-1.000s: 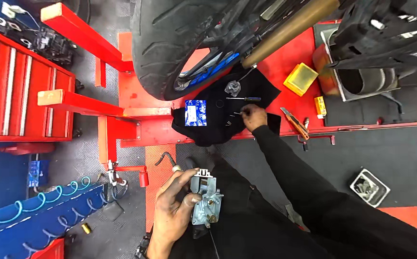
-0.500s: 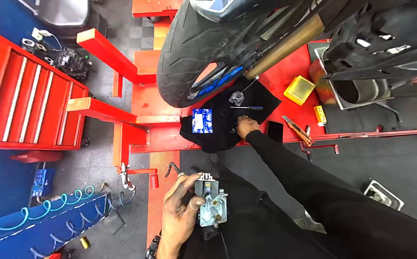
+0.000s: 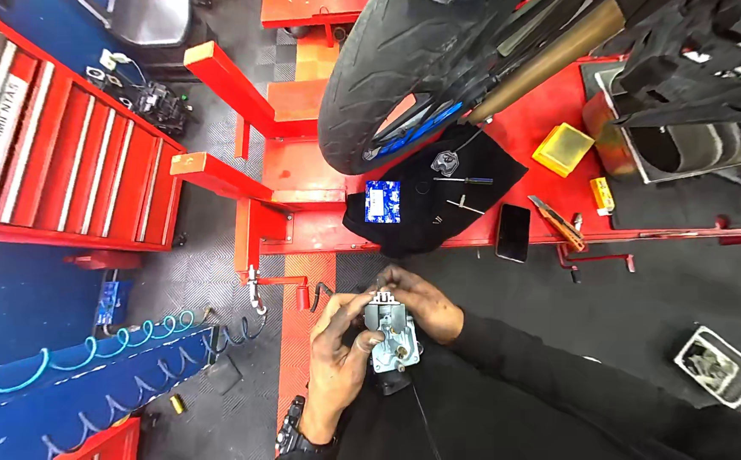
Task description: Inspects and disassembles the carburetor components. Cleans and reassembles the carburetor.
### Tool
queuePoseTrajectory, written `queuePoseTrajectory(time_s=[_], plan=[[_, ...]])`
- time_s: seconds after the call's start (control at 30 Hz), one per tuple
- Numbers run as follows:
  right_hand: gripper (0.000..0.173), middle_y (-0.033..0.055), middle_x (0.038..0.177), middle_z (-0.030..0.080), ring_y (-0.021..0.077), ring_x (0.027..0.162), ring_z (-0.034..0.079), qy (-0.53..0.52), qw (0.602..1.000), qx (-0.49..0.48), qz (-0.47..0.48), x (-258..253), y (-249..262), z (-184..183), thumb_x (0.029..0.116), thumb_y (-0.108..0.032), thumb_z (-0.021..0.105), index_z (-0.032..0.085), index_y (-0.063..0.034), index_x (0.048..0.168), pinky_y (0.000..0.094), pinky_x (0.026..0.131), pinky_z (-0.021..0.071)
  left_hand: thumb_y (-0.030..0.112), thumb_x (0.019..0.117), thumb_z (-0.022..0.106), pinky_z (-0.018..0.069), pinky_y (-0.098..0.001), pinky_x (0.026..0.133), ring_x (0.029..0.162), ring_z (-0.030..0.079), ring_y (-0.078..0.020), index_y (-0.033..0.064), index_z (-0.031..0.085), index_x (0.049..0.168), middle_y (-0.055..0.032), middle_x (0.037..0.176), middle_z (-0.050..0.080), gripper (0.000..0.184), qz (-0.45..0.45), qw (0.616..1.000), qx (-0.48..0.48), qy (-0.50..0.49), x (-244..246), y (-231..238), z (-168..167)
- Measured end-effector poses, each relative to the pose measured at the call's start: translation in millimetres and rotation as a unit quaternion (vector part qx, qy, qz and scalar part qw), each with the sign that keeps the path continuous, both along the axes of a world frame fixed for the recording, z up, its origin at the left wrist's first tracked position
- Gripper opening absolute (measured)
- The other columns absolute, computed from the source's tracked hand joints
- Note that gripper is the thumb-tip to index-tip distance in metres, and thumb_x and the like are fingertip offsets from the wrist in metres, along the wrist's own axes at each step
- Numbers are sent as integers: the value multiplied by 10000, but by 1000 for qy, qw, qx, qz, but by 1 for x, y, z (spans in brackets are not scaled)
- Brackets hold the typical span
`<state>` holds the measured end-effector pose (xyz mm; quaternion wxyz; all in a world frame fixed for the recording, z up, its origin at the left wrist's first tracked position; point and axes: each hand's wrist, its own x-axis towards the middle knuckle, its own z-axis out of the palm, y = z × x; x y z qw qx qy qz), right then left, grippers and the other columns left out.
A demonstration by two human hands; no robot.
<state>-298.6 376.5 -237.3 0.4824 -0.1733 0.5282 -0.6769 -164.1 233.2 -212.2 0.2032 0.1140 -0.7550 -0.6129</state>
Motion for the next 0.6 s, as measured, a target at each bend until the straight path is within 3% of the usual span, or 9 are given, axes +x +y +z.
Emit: queuePoseTrajectory(time_s=[0.27, 0.43, 0.6], plan=[[195, 113, 1016, 695, 178, 818, 675, -24, 1000, -8, 5, 14, -8, 8, 1071, -215, 435, 568, -82, 1122, 317, 675, 565, 479, 944, 704, 598, -331, 902, 1110, 640, -180, 157, 739, 1217, -53, 1278, 625, 423, 1, 999, -42, -10, 22, -1, 13], [207, 116, 1006, 705, 179, 793, 674, -40, 999, 12, 12, 15, -16, 13, 1074, -224, 419, 561, -84, 1131, 310, 649, 553, 486, 931, 722, 579, -419, 1014, 1239, 620, -259, 150, 739, 1208, -94, 1366, 622, 435, -11, 996, -83, 2, 31, -4, 17], [204, 114, 1002, 708, 183, 774, 678, -31, 999, 24, 20, 15, -23, 16, 1074, -217, 415, 554, -80, 1133, 312, 631, 556, 482, 931, 724, 577, -434, 1021, 1250, 617, -278, 151, 734, 1210, -105, 1375, 618, 433, -19, 995, -96, -2, 37, -7, 16]])
